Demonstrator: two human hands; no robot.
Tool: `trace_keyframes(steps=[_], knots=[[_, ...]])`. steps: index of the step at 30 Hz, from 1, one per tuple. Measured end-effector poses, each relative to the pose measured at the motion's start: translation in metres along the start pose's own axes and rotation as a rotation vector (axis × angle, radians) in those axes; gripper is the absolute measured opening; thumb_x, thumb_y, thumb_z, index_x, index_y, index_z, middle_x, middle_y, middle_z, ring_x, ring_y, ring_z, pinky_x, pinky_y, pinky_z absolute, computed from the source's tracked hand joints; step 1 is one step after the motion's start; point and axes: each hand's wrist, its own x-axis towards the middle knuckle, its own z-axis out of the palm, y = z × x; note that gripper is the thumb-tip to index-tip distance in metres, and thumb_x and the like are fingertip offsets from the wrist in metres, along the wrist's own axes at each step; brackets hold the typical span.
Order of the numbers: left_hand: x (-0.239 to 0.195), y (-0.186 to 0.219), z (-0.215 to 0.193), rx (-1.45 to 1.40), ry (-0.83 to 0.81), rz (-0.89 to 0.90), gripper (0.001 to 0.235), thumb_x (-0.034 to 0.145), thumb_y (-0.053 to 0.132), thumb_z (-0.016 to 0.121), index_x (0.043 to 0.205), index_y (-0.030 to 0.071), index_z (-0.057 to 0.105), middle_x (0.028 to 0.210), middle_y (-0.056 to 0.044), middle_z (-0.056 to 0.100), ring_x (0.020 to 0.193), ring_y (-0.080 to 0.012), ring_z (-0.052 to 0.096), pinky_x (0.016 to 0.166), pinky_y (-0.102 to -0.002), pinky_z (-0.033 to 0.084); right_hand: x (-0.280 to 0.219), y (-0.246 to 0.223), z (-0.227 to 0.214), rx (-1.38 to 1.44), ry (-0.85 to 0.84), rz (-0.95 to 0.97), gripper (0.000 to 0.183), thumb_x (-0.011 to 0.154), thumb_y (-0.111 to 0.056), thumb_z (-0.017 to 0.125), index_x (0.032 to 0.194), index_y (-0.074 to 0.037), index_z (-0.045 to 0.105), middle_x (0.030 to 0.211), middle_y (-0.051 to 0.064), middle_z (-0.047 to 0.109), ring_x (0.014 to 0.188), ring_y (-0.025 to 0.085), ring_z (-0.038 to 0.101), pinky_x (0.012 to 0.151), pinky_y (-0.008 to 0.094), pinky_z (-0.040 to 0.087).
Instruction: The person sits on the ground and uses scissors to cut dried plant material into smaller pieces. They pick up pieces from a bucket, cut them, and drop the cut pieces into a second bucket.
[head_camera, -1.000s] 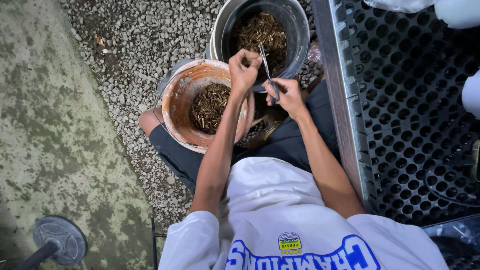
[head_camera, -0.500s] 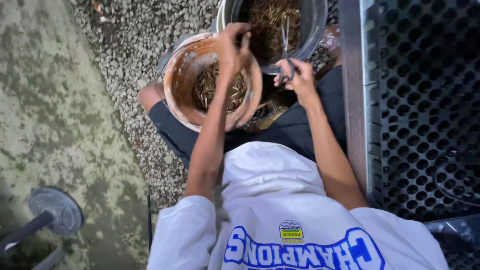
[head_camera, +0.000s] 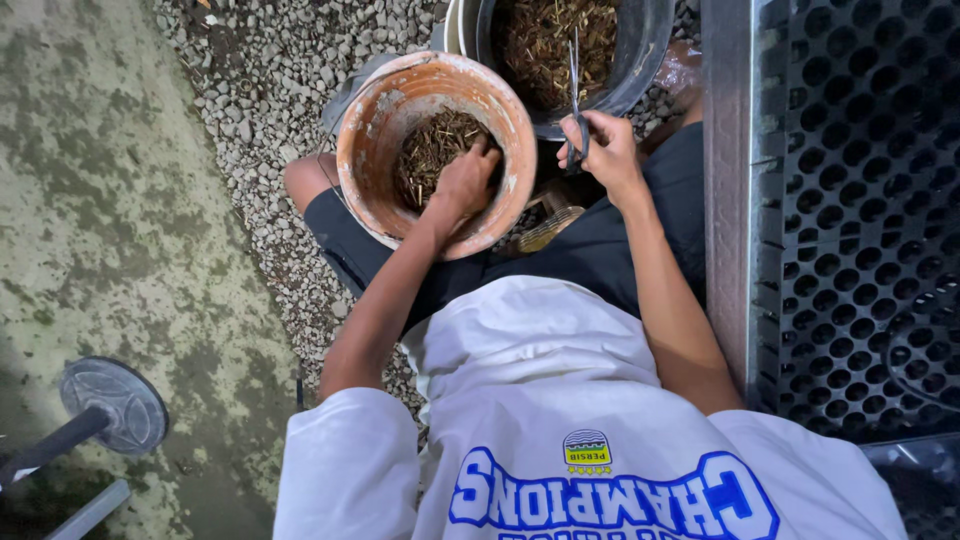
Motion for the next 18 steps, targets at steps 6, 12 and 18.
trace_keyframes(steps=[6,12,18], knots=[[0.005,-0.014,0.044,0.061,0.029,0.038,0.021,0.094,0.006,0.049,0.109,0.004,0.064,0.105,-0.024,0.067,0.086,-0.0403,0.071,0.071,-0.049,0.059,0.0,0.002,-0.001,0.01,0.011,-0.023,0.033,0.101,-0.036,0.071,0.098,-0.003,0.069,0.077,0.005,0.071,0.066,0.01,0.069,0.056,0.02,0.048],[-0.005,-0.021,-0.006,-0.131,0.201,0.039,0.01,0.072,0.003,0.068,0.082,0.001,0.068,0.088,-0.022,0.071,0.084,-0.0418,0.069,0.077,-0.049,0.058,0.0,0.006,-0.001,0.057,0.002,-0.048,0.032,0.102,-0.031,0.071,0.1,0.0,0.07,0.077,0.005,0.07,0.066,0.011,0.068,0.063,0.025,0.056],[-0.023,0.006,-0.102,-0.734,0.646,0.016,0.016,0.089,-0.008,0.067,0.104,-0.002,0.071,0.099,-0.018,0.076,0.089,-0.0266,0.073,0.082,-0.039,0.058,0.002,0.002,-0.003,0.1,-0.089,-0.13,0.031,0.102,-0.026,0.07,0.111,0.003,0.07,0.082,0.005,0.071,0.072,0.012,0.069,0.068,0.026,0.057]])
